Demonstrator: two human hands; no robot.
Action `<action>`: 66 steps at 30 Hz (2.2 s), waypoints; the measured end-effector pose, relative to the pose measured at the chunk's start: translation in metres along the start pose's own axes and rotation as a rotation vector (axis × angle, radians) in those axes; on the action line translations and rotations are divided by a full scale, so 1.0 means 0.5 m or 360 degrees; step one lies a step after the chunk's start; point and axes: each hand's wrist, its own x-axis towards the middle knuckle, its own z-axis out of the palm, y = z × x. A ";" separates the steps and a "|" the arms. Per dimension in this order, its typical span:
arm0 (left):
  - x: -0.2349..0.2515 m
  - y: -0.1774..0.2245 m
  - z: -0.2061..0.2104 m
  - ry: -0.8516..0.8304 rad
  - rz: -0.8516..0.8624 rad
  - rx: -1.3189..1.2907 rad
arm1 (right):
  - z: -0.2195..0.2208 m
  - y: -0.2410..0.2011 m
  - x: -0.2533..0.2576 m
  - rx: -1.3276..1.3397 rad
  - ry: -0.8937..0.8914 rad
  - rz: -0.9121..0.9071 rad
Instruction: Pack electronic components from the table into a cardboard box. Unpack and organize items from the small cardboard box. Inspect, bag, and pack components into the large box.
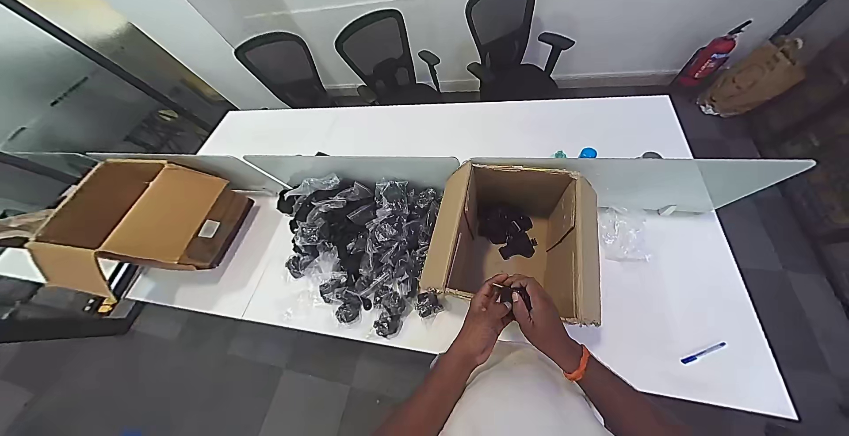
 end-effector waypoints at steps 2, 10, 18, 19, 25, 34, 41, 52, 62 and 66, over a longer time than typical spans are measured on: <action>0.004 0.001 0.001 0.0011 0.0024 0.0138 | 0.003 -0.009 0.003 0.0161 0.0067 0.0104; 0.010 0.028 -0.016 -0.0148 0.0012 0.0399 | 0.013 -0.008 -0.018 0.0459 0.0120 0.0005; 0.011 0.015 -0.019 -0.0315 -0.0052 0.0513 | 0.015 -0.013 -0.010 0.0859 0.0467 0.0048; 0.010 0.014 -0.017 -0.0293 -0.0040 0.0623 | 0.014 -0.011 -0.007 0.0926 0.0510 0.0106; 0.010 -0.018 -0.025 -0.0076 0.0399 0.1702 | -0.004 -0.020 0.025 0.1248 0.0505 0.0520; 0.011 -0.019 -0.017 -0.0217 0.0838 0.1991 | -0.020 -0.030 0.046 0.1310 0.0100 0.1030; 0.012 -0.015 -0.017 -0.0482 0.1257 0.2083 | -0.038 -0.046 0.056 0.1566 0.0096 0.1338; 0.022 0.051 -0.068 -0.0170 0.1059 0.1479 | -0.053 0.003 0.042 0.1066 0.0210 0.0483; 0.071 0.059 -0.169 -0.0131 0.0513 0.1204 | 0.026 0.057 0.029 0.0858 0.0070 0.0183; 0.080 0.057 -0.179 -0.0159 0.0481 0.1128 | 0.050 0.069 0.046 0.0662 0.0073 0.0058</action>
